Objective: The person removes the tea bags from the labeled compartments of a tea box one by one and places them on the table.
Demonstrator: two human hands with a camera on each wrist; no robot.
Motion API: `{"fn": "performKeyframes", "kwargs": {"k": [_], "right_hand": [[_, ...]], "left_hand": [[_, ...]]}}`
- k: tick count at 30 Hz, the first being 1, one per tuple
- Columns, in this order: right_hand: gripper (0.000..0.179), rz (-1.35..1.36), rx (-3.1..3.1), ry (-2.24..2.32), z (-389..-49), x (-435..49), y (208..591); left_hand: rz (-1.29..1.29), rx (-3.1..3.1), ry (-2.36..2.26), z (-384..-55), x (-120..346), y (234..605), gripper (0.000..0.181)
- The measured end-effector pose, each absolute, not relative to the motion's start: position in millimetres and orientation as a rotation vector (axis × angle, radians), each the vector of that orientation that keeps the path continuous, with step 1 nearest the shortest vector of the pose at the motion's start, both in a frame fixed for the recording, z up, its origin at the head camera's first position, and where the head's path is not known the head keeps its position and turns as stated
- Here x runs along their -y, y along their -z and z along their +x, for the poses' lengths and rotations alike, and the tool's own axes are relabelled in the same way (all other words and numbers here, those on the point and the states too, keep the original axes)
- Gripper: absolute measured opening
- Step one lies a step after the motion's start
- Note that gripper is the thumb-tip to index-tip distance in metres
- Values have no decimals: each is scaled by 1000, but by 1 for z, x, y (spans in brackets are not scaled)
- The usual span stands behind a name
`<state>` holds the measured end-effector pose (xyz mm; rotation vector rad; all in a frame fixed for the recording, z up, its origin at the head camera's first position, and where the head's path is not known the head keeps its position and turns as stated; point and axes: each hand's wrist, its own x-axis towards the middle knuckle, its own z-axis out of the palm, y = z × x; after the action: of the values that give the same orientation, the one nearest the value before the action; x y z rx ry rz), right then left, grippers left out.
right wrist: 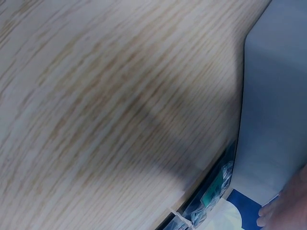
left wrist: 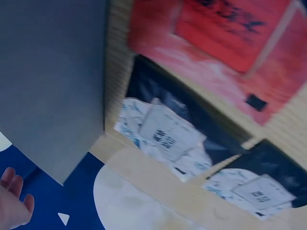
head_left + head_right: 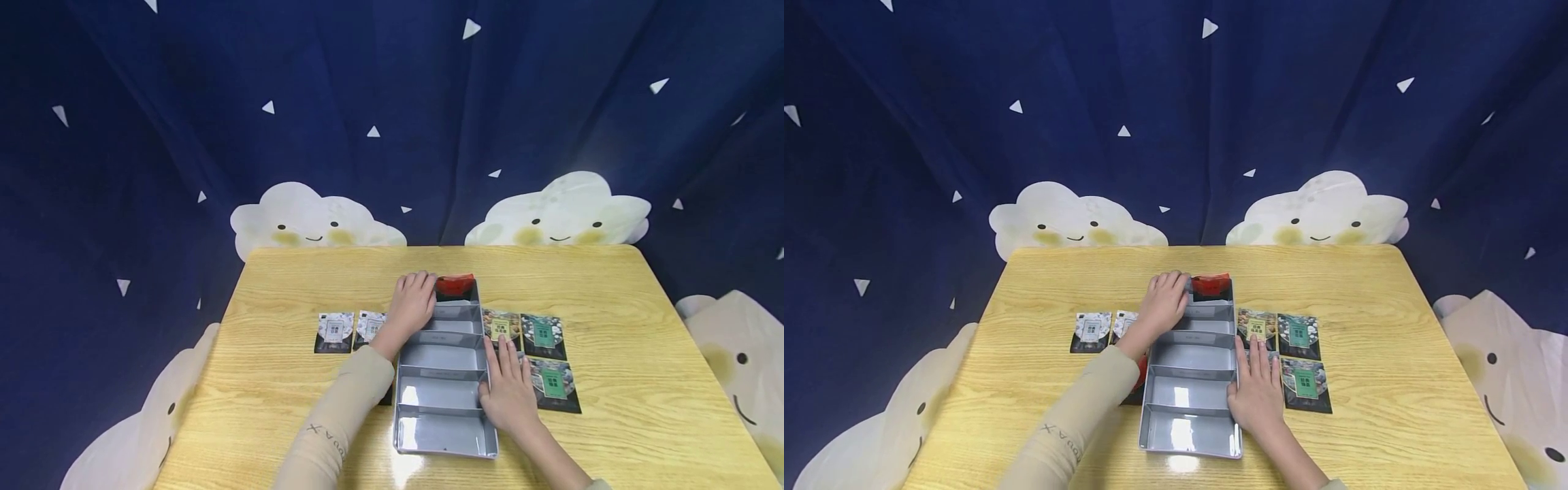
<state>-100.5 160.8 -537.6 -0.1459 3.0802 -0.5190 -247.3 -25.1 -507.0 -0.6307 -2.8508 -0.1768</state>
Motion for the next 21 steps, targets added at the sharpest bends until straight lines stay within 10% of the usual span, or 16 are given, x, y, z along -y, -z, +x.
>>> {"fn": "performKeyframes", "kwargs": {"k": [21], "right_hand": [[74, -139, -3076, 515, -102, -161, 539]], "left_hand": [[-614, 3042, 114, -266, -22, 505, 44]]}}
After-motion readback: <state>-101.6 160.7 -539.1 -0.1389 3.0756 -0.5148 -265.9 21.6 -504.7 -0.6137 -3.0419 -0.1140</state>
